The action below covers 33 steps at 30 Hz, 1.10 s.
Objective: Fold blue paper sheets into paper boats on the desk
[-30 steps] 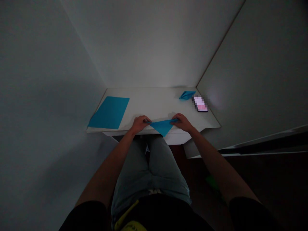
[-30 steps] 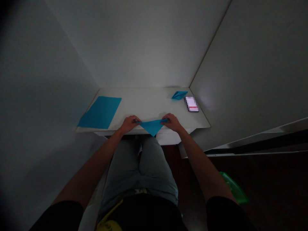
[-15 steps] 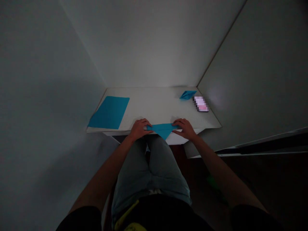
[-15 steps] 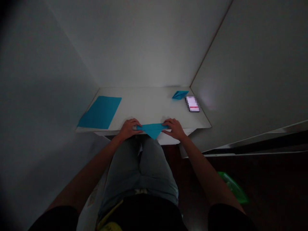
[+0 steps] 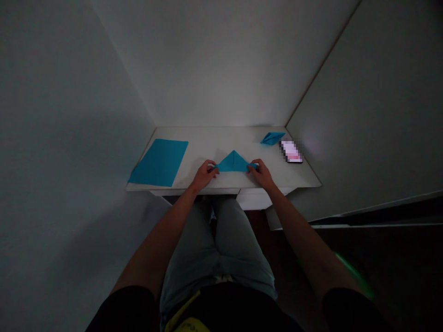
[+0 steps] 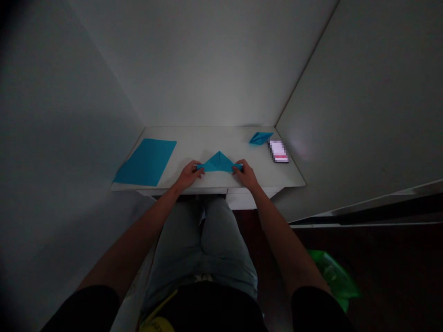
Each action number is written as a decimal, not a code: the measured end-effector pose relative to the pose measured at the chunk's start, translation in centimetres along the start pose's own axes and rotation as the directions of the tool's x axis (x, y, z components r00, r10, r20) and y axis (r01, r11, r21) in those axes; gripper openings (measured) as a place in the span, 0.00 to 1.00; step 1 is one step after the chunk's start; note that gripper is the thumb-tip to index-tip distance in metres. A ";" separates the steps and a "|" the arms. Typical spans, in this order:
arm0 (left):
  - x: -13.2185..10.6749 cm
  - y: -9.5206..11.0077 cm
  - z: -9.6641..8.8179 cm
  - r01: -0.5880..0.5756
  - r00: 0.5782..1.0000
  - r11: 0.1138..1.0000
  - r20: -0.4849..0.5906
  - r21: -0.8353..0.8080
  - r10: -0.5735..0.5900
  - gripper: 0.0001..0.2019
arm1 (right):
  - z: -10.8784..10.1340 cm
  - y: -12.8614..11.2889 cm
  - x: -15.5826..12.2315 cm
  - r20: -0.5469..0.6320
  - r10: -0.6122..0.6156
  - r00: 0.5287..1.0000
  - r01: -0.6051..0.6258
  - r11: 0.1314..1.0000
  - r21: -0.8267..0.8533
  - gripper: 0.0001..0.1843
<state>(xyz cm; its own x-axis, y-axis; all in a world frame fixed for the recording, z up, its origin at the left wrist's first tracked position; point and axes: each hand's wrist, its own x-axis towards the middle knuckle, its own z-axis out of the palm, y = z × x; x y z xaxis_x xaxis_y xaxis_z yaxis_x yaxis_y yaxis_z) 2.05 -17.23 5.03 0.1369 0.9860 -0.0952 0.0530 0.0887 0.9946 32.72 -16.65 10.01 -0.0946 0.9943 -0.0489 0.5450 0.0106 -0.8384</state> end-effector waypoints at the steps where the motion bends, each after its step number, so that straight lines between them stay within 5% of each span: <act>1: 0.2 -0.1 0.1 -0.009 1.000 0.999 -0.007 -0.035 0.009 0.13 | 0.3 0.2 0.4 -0.019 0.001 1.000 -0.001 0.999 0.046 0.25; 8: -0.1 -0.6 -0.1 -0.067 0.998 0.996 -0.017 0.058 0.068 0.14 | 0.4 1.5 0.9 -0.041 -0.059 0.997 0.063 0.993 0.101 0.22; 16: -0.5 0.1 -0.4 -0.025 0.998 0.996 -0.062 0.086 0.031 0.21 | 0.0 0.9 -0.2 0.023 0.024 0.999 -0.025 0.999 0.039 0.35; 33: -0.5 0.1 -0.3 -0.008 0.994 0.996 -0.104 0.086 0.017 0.20 | 0.2 0.1 -0.1 -0.022 0.016 1.000 -0.015 0.998 0.063 0.31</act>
<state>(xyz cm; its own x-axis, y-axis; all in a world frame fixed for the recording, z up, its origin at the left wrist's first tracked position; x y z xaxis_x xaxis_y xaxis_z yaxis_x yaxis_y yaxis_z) 1.73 -17.64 5.14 0.0342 0.9967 -0.0740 0.1372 0.0686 0.9882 32.63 -16.80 9.79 -0.0670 0.9965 -0.0502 0.4924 -0.0108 -0.8703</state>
